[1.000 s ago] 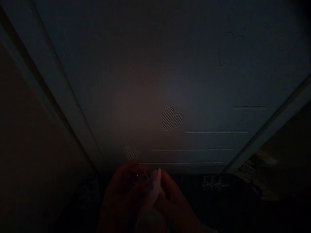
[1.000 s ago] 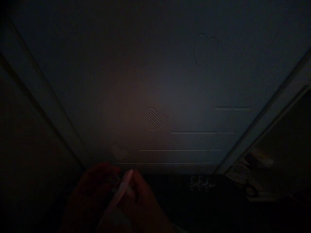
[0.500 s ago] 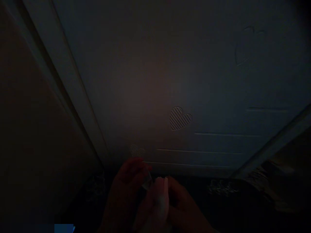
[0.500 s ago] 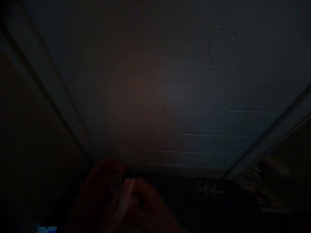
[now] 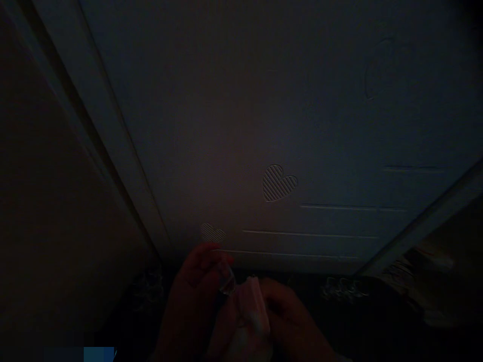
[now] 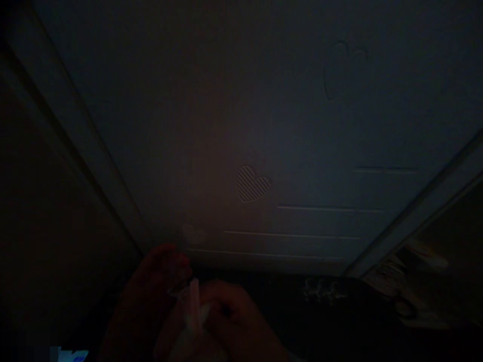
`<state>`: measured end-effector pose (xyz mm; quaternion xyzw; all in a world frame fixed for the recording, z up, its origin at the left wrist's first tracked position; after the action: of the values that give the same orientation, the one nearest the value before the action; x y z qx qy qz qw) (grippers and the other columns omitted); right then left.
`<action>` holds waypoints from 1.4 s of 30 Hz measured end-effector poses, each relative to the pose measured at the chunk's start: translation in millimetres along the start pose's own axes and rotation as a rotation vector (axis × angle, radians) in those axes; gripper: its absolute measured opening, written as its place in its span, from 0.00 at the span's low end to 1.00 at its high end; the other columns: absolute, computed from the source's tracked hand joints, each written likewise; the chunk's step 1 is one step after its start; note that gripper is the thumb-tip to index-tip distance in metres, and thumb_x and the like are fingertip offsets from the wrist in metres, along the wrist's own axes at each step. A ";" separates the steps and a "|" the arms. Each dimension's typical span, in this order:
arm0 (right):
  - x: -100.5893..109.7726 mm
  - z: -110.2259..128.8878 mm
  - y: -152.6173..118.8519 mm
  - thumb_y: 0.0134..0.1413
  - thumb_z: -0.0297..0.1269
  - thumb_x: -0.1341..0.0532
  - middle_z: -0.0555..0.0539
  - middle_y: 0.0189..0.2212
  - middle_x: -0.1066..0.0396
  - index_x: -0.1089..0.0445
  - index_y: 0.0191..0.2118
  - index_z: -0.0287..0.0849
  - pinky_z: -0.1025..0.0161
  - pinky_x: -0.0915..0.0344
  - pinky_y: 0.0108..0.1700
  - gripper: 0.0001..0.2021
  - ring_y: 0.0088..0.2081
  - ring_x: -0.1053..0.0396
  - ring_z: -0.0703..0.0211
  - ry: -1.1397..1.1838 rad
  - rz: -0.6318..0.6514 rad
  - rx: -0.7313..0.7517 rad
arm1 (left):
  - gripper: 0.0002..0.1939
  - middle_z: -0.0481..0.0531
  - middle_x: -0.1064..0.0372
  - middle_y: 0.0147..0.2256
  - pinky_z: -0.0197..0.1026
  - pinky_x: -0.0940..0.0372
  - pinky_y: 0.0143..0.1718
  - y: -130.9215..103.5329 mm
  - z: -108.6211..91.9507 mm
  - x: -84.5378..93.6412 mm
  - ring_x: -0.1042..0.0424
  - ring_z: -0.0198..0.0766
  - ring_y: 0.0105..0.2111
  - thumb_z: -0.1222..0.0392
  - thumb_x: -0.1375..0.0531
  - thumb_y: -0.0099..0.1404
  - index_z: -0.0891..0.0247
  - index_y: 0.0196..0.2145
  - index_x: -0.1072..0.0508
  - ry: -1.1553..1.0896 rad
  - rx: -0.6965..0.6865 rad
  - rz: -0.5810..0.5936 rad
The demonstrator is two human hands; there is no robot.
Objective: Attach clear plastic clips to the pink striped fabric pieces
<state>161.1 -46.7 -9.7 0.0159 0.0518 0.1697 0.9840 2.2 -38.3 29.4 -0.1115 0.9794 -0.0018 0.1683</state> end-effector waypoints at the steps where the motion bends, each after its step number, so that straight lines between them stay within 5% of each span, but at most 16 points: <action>1: -1.9 1.7 1.8 0.51 0.40 0.34 0.49 0.32 0.24 0.20 0.34 0.49 0.60 0.37 0.39 0.05 0.37 0.30 0.54 0.021 0.002 0.000 | 0.14 0.46 0.24 0.29 0.34 0.34 0.24 0.3 -0.5 -1.4 0.29 0.34 0.23 0.59 0.33 0.53 0.59 0.39 0.27 0.003 -0.016 -0.021; 6: -8.7 9.5 9.9 0.38 0.32 0.30 0.53 0.22 0.31 0.25 0.24 0.45 0.65 0.39 0.30 0.04 0.27 0.37 0.60 0.154 -0.130 0.012 | 0.16 0.43 0.28 0.24 0.34 0.32 0.25 -0.3 -3.5 -6.1 0.29 0.34 0.23 0.59 0.31 0.50 0.59 0.37 0.28 0.005 -0.044 -0.056; 10: -11.1 11.3 12.0 0.35 0.30 0.31 0.53 0.22 0.31 0.25 0.24 0.45 0.65 0.39 0.29 0.06 0.26 0.38 0.61 0.210 -0.175 0.053 | 0.21 0.49 0.24 0.31 0.36 0.29 0.29 -2.1 -0.6 -2.9 0.24 0.40 0.30 0.57 0.30 0.48 0.58 0.41 0.27 -0.025 -0.051 -0.100; 14: -9.8 10.9 13.0 0.39 0.29 0.32 0.53 0.24 0.28 0.23 0.26 0.46 0.65 0.38 0.31 0.05 0.27 0.34 0.60 0.169 -0.154 0.096 | 0.24 0.52 0.23 0.34 0.38 0.28 0.31 -1.3 2.5 -2.4 0.22 0.45 0.36 0.56 0.27 0.45 0.59 0.40 0.26 -0.059 -0.015 -0.078; 19: -4.5 10.4 14.6 0.54 0.35 0.37 0.49 0.33 0.22 0.20 0.37 0.49 0.62 0.34 0.41 0.08 0.37 0.28 0.55 0.053 -0.095 0.136 | 0.23 0.46 0.22 0.34 0.33 0.28 0.28 -3.4 -3.9 -6.4 0.21 0.40 0.33 0.60 0.26 0.45 0.56 0.39 0.26 -0.163 -0.034 -0.116; 23: -0.2 7.6 15.8 0.56 0.46 0.36 0.48 0.36 0.20 0.20 0.38 0.50 0.60 0.32 0.42 0.10 0.39 0.26 0.53 0.110 -0.214 0.117 | 0.21 0.48 0.21 0.38 0.33 0.27 0.31 -7.5 -5.4 -3.8 0.21 0.40 0.34 0.59 0.27 0.48 0.56 0.41 0.25 -0.041 -0.137 -0.142; 27: 1.3 4.8 17.1 0.51 0.50 0.33 0.48 0.40 0.20 0.21 0.40 0.52 0.59 0.31 0.45 0.12 0.42 0.25 0.52 0.174 -0.301 0.124 | 0.23 0.50 0.20 0.41 0.37 0.27 0.38 -6.9 3.0 2.6 0.22 0.45 0.42 0.57 0.28 0.48 0.53 0.44 0.24 0.199 -0.164 -0.088; 32: -0.1 4.9 17.5 0.54 0.48 0.34 0.47 0.46 0.21 0.22 0.44 0.54 0.56 0.29 0.49 0.13 0.46 0.24 0.50 0.185 -0.220 0.191 | 0.12 0.50 0.20 0.39 0.41 0.26 0.39 2.7 8.2 7.9 0.21 0.44 0.38 0.60 0.32 0.52 0.54 0.37 0.21 0.543 -0.357 0.122; 37: 0.8 5.3 15.8 0.58 0.45 0.37 0.49 0.51 0.24 0.25 0.50 0.57 0.55 0.34 0.56 0.14 0.52 0.27 0.51 0.138 -0.117 0.233 | 0.16 0.46 0.21 0.41 0.36 0.27 0.44 6.5 2.9 3.9 0.22 0.38 0.41 0.68 0.35 0.54 0.50 0.38 0.20 0.646 -0.653 0.240; 42: 3.1 1.9 16.9 0.55 0.42 0.33 0.52 0.50 0.23 0.25 0.49 0.59 0.58 0.34 0.54 0.15 0.51 0.28 0.54 0.076 -0.137 0.170 | 0.18 0.47 0.22 0.36 0.32 0.27 0.36 5.9 2.5 -1.8 0.22 0.36 0.34 0.72 0.38 0.54 0.52 0.38 0.19 0.677 -0.679 0.263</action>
<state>158.6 -29.8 -7.3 0.0891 0.1040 0.0977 0.9857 3.4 -32.0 27.4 -0.0286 0.9301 0.3026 -0.2063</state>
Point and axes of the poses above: each hand's wrist, its own y-axis towards the middle knuckle, its own x-axis out of the back of the hand, z = x × y, the point moved 1 cm from there along y, towards the middle knuckle
